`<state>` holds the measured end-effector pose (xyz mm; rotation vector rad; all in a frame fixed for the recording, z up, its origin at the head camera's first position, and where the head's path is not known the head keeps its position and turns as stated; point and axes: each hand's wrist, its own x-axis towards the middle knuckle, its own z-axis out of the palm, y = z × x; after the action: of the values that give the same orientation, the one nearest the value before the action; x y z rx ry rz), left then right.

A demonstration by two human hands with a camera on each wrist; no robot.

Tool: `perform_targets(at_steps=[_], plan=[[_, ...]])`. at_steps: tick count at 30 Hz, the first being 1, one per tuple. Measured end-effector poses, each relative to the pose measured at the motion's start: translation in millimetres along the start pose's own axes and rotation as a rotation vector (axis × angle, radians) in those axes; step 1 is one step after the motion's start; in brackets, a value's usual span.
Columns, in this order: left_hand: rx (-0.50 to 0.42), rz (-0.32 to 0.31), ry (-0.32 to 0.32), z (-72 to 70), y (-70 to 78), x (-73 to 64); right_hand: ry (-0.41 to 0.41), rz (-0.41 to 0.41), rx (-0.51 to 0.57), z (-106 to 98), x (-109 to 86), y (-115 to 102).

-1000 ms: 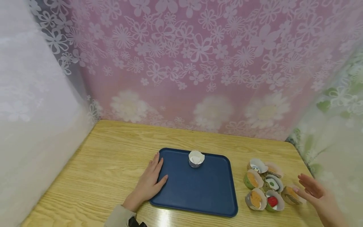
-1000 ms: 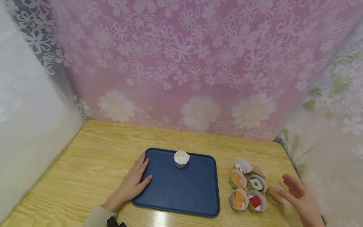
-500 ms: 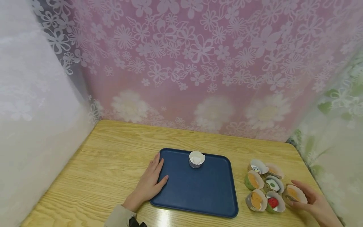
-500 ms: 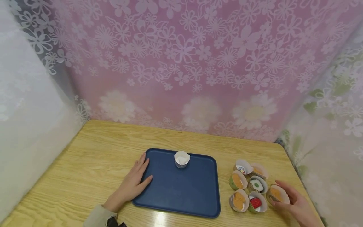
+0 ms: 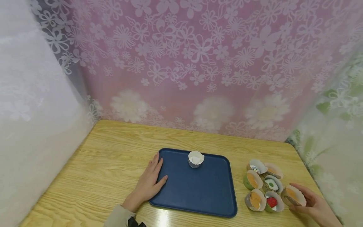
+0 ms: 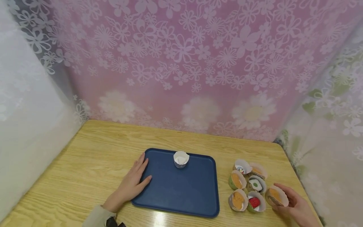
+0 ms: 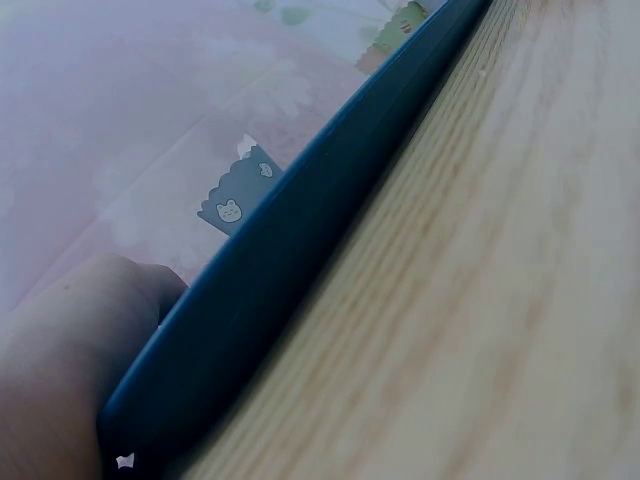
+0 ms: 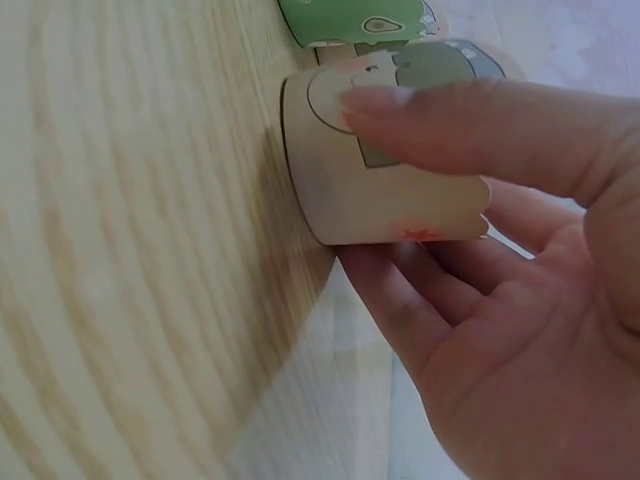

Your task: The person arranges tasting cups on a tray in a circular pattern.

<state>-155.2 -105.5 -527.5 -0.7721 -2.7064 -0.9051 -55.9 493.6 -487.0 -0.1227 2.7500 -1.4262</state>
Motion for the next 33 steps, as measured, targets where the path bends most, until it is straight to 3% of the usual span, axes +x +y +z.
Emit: perform_targets(at_steps=[13, 23, 33], plan=[[-0.012, -0.007, -0.009, -1.0, -0.6, 0.2, 0.037, 0.104, -0.104, -4.2, -3.1, -9.0], [-0.008, -0.011, -0.018, -0.3, 0.4, 0.7, 0.123, 0.166, -0.218, -12.4, -5.2, -21.5], [0.0, -0.023, -0.016, -0.8, 0.6, 0.8, 0.171, 0.106, -0.261, -16.9, -2.8, -56.6]])
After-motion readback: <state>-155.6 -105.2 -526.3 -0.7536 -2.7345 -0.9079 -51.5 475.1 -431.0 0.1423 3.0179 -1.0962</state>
